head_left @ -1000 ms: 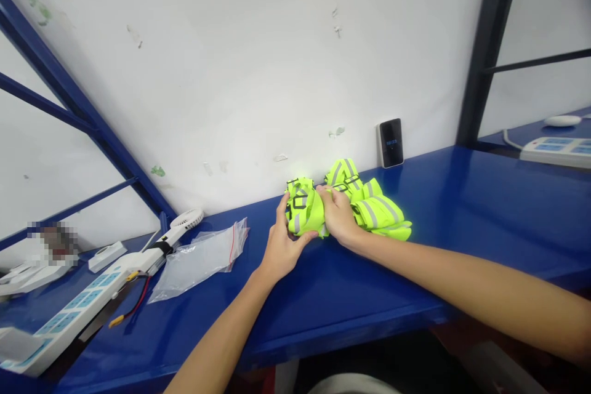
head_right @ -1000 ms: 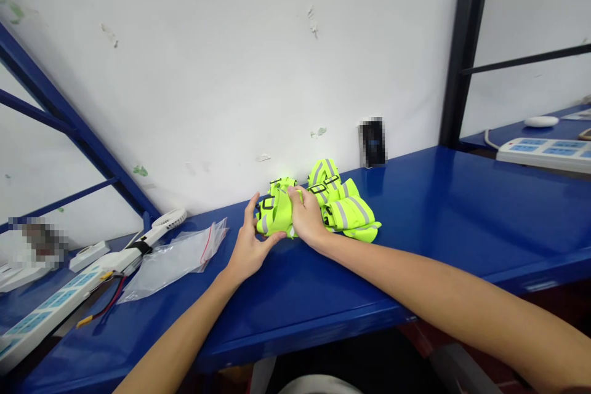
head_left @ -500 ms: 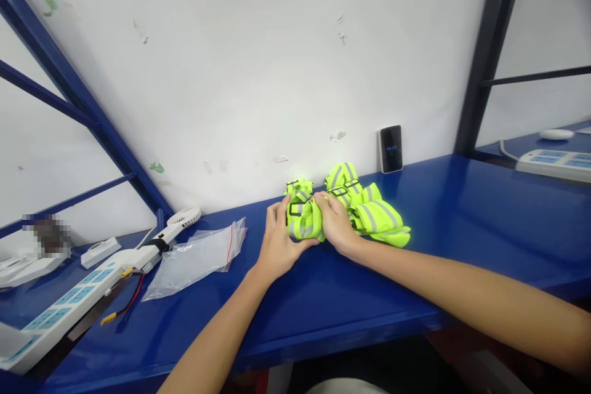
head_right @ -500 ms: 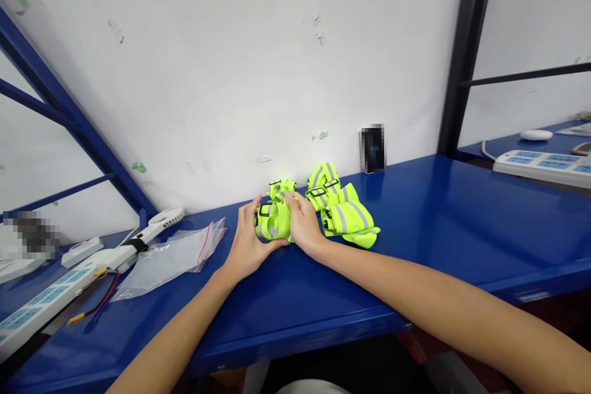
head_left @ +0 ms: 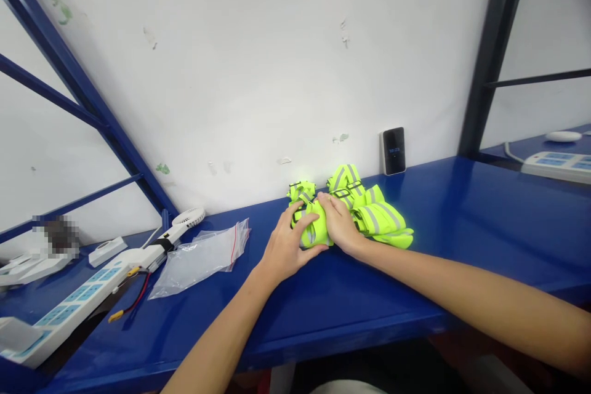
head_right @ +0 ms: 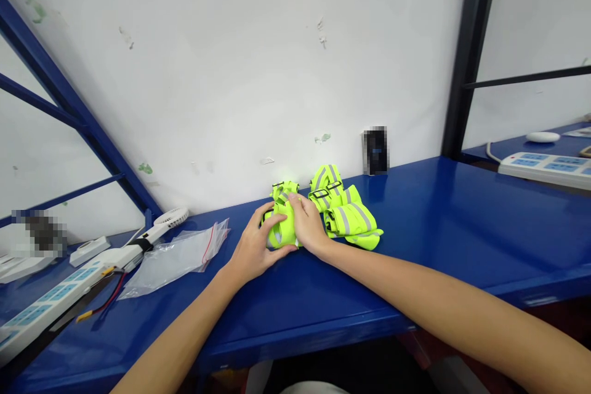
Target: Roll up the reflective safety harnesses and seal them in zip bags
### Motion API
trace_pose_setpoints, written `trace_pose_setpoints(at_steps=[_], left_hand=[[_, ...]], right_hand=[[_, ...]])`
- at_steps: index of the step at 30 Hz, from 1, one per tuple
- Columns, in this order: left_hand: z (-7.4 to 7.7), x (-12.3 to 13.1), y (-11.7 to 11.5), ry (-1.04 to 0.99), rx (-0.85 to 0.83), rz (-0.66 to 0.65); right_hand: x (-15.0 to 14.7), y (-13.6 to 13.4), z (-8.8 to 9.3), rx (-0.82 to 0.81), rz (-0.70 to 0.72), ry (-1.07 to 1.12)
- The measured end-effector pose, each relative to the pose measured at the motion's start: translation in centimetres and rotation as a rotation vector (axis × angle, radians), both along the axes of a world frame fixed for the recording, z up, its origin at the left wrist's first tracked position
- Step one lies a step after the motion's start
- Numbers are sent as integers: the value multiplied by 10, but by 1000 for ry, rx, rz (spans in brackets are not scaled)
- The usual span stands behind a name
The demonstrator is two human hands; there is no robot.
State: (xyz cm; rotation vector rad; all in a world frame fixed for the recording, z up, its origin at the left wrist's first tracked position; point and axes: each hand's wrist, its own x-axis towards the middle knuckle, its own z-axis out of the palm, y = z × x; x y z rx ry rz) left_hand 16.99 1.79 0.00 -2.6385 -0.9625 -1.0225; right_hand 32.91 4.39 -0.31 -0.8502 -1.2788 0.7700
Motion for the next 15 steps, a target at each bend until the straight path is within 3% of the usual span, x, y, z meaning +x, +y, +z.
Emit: trace_pose_setpoints(at_steps=[7, 15], left_hand=[[-2, -7, 2, -25, -211, -64], [-5, -13, 6, -77, -211, -40]], right_hand=[[2, -5, 1, -4, -21, -108], [11, -12, 5, -76, 168, -164]])
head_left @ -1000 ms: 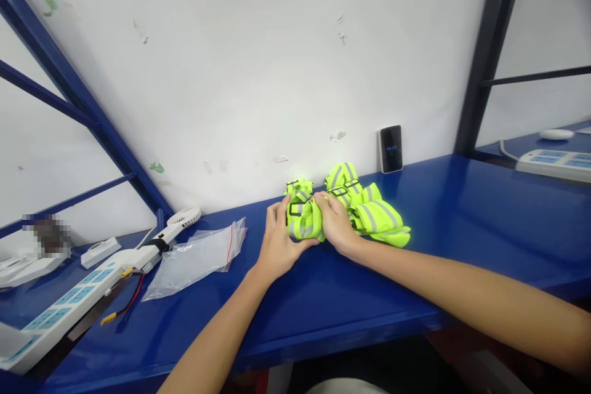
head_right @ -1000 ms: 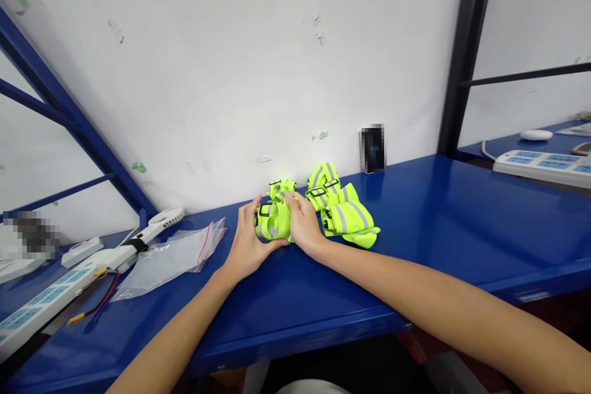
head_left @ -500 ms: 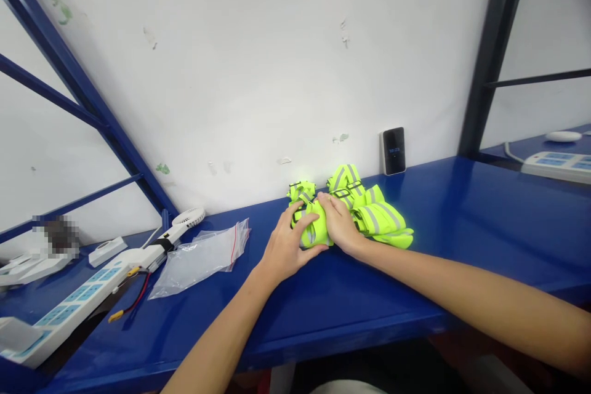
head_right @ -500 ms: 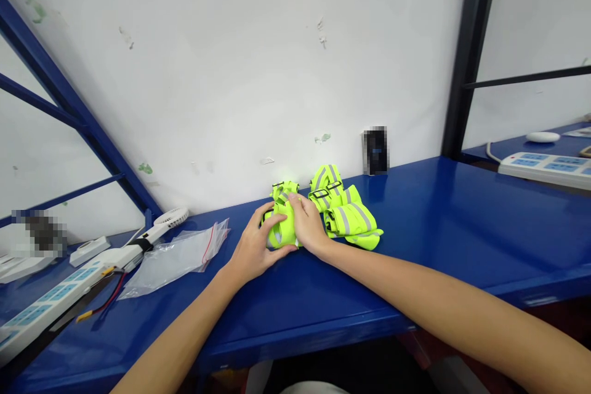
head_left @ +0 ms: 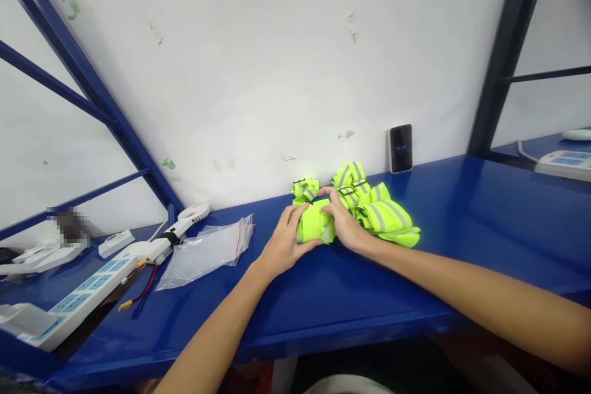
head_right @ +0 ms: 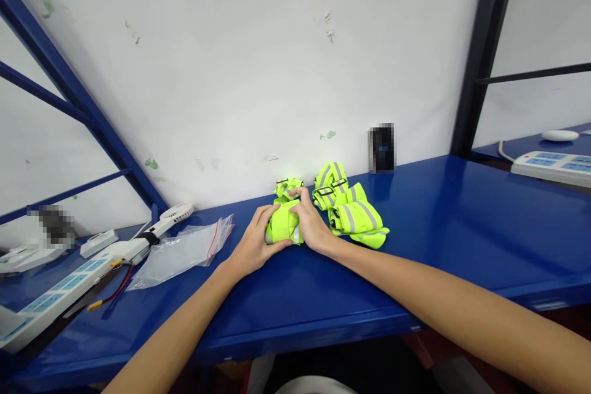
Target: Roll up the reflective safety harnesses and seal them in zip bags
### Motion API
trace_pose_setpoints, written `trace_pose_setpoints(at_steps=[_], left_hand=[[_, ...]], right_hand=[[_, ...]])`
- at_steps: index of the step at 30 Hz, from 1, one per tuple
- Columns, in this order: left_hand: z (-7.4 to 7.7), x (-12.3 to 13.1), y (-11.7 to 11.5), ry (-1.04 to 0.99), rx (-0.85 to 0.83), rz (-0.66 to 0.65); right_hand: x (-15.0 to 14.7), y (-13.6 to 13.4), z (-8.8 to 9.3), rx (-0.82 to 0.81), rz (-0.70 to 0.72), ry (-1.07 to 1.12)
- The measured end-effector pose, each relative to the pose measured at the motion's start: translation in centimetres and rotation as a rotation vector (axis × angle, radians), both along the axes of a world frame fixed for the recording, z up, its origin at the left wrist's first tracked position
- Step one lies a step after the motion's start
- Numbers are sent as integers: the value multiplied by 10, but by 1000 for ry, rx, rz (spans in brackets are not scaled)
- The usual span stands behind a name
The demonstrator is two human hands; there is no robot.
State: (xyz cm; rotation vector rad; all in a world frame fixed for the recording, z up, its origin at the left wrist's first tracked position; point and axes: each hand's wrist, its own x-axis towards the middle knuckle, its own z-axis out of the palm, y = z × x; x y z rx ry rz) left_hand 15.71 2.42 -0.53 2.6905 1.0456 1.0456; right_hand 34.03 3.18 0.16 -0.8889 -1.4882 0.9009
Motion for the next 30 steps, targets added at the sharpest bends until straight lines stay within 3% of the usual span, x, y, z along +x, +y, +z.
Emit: trace_pose_setpoints(at_steps=[5, 9, 12, 17, 30], left_hand=[[6, -1, 0, -63, -20, 26], [8, -8, 1, -80, 7, 35], [6, -14, 4, -52, 3, 49], [1, -14, 6, -17, -23, 21], [-5, -6, 6, -104, -72, 58]], right_hand=[[4, -6, 5, 159, -2, -129], [5, -4, 8, 285, 87, -241], [6, 3, 4, 285, 157, -317], [7, 7, -1, 274, 137, -422], [0, 16, -18, 272, 207, -351]])
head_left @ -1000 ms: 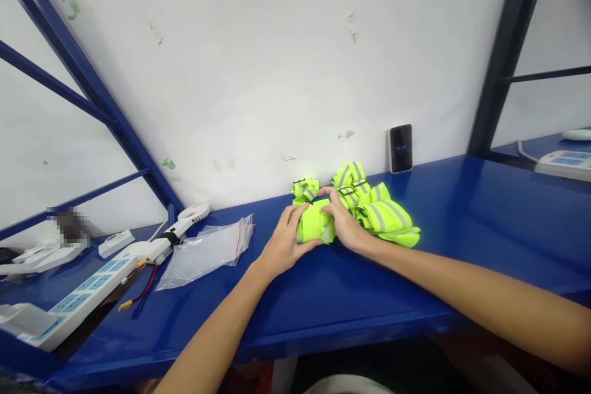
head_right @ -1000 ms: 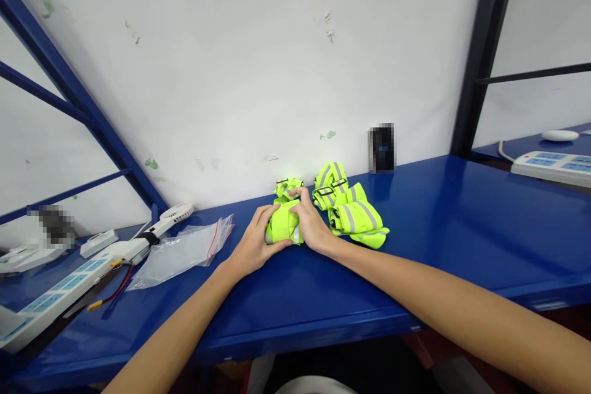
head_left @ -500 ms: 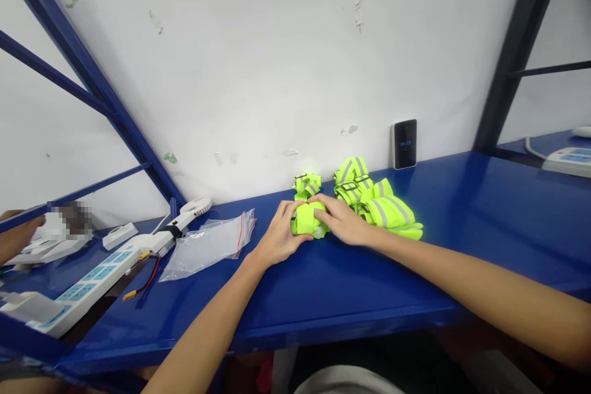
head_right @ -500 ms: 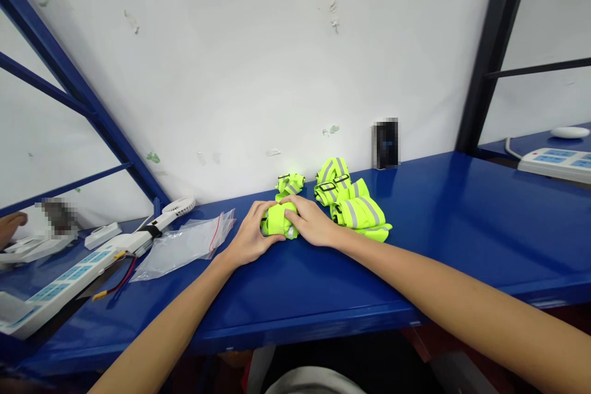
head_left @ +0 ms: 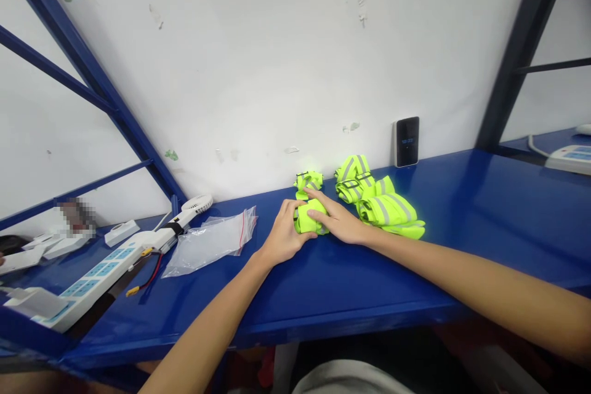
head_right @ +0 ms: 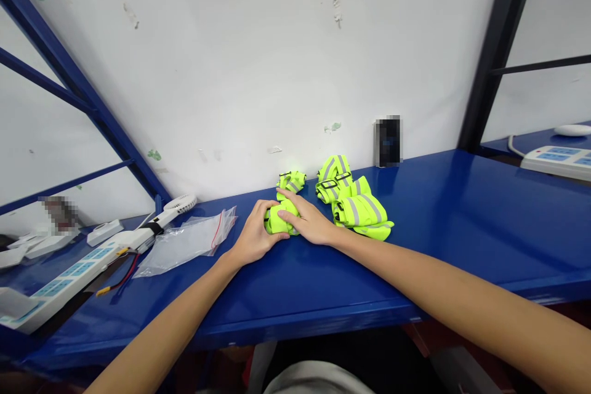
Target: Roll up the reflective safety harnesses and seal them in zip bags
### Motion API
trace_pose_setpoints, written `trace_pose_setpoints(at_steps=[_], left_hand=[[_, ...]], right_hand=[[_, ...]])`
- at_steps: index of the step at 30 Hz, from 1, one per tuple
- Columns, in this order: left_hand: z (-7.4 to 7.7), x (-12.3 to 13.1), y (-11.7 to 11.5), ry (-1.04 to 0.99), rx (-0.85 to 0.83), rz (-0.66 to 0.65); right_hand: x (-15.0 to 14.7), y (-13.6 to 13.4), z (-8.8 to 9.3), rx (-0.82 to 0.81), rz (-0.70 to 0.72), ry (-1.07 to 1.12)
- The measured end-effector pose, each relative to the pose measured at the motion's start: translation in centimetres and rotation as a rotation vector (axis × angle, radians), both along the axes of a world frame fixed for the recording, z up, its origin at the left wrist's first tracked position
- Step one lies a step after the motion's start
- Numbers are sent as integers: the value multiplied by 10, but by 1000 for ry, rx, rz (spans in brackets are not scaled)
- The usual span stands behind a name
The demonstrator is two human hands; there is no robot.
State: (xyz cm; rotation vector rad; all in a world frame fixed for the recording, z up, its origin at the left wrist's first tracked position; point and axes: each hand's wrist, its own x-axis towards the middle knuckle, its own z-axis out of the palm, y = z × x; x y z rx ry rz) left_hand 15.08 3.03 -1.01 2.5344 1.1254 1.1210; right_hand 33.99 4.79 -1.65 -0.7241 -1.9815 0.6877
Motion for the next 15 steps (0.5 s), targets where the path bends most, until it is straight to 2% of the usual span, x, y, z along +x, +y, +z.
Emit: trace_pose_setpoints(at_steps=[4, 11, 15], left_hand=[[-1, -1, -1, -21, 7, 8], [0, -1, -1, -42, 67, -3], [-5, -3, 3, 12, 113, -47]], right_hand=[[-2, -1, 1, 14, 12, -7], [-12, -7, 6, 68, -130, 23], [-10, -5, 4, 65, -173, 38]])
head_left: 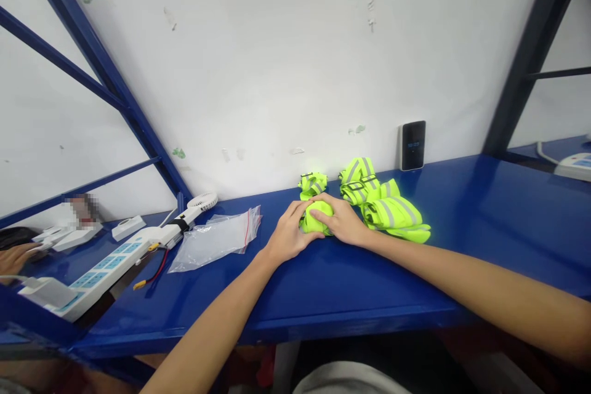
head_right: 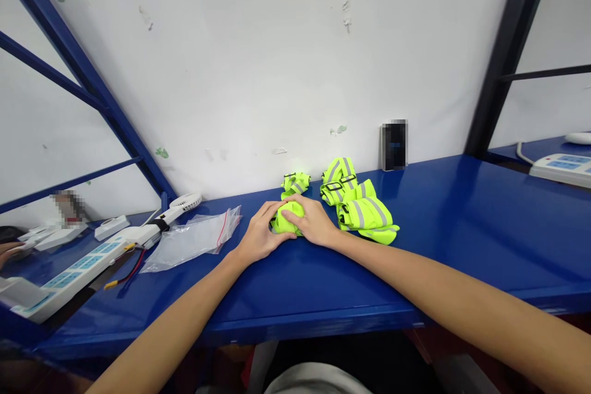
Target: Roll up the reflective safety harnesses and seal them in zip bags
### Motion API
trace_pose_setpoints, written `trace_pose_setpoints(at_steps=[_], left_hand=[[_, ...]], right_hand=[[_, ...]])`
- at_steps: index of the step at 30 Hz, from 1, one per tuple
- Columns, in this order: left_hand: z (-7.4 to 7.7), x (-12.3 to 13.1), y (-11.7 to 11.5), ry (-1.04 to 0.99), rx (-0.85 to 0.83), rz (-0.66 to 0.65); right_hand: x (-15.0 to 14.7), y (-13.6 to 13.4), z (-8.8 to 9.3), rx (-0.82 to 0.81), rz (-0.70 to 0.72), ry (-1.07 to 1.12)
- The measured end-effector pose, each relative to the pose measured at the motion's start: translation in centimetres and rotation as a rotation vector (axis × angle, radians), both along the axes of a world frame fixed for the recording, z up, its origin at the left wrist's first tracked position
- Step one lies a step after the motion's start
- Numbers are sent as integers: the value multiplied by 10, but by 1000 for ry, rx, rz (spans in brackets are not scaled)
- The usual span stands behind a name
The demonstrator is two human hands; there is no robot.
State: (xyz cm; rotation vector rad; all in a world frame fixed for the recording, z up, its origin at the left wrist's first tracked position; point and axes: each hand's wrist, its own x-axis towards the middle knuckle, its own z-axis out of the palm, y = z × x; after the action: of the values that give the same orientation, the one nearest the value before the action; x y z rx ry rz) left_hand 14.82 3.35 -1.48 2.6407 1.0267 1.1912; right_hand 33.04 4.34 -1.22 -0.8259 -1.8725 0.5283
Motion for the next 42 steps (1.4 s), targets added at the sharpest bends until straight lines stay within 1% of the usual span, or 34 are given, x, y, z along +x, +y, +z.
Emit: trace_pose_setpoints(at_steps=[3, 5, 9, 12, 14, 17, 19, 21, 22, 23, 25, 27, 28, 29, 30, 32, 34, 35, 36, 38, 42], left_hand=[[-3, -1, 2, 66, 15, -19], [0, -2, 1, 123, -6, -11], [16, -5, -6, 228, -20, 39], [25, -8, -8, 247, -22, 61], [24, -8, -8, 219, -57, 68], [18, -6, -6, 150, -122, 79], [18, -6, -6, 152, -145, 75], [28, -11, -9, 205, -149, 57], [36, -17, -11, 243, -151, 38], [47, -25, -14, 250, -150, 48], [71, -49, -18, 281, -173, 100], [90, -80, -19, 375, -231, 157], [96, -96, -19, 426, -275, 192], [99, -112, -18, 469, -331, 233], [98, -126, -17, 505, -404, 263], [91, -149, -15, 550, -572, 291], [80, -162, -13, 587, -715, 291], [75, -165, -12, 587, -737, 287], [71, -165, -11, 581, -736, 286], [69, -162, -8, 536, -673, 289], [78, -141, -4, 418, -478, 281]], right_hand=[[2, 3, -1, -28, -14, 15], [2, 6, -1, -37, -40, 12], [3, 8, -1, -50, -53, -3], [2, 5, -1, -56, -31, 6], [2, 2, -1, -45, -17, 21], [2, -1, -1, -33, 1, 25], [2, -2, -1, -32, 2, 24], [1, -3, 0, -42, -20, 25], [1, -3, 0, -51, -38, 24], [0, -3, 0, -59, -55, 25], [-1, -4, 2, -80, -73, 31], [-2, -5, 3, -119, -82, 40], [-3, -6, 4, -145, -89, 44], [-3, -6, 6, -173, -98, 48], [-4, -7, 7, -197, -106, 52], [-4, -8, 8, -226, -112, 64], [-5, -8, 8, -235, -106, 75], [-5, -8, 8, -234, -99, 80], [-5, -8, 8, -231, -92, 84], [-5, -8, 7, -227, -81, 100], [-5, -6, 7, -290, -73, 188]])
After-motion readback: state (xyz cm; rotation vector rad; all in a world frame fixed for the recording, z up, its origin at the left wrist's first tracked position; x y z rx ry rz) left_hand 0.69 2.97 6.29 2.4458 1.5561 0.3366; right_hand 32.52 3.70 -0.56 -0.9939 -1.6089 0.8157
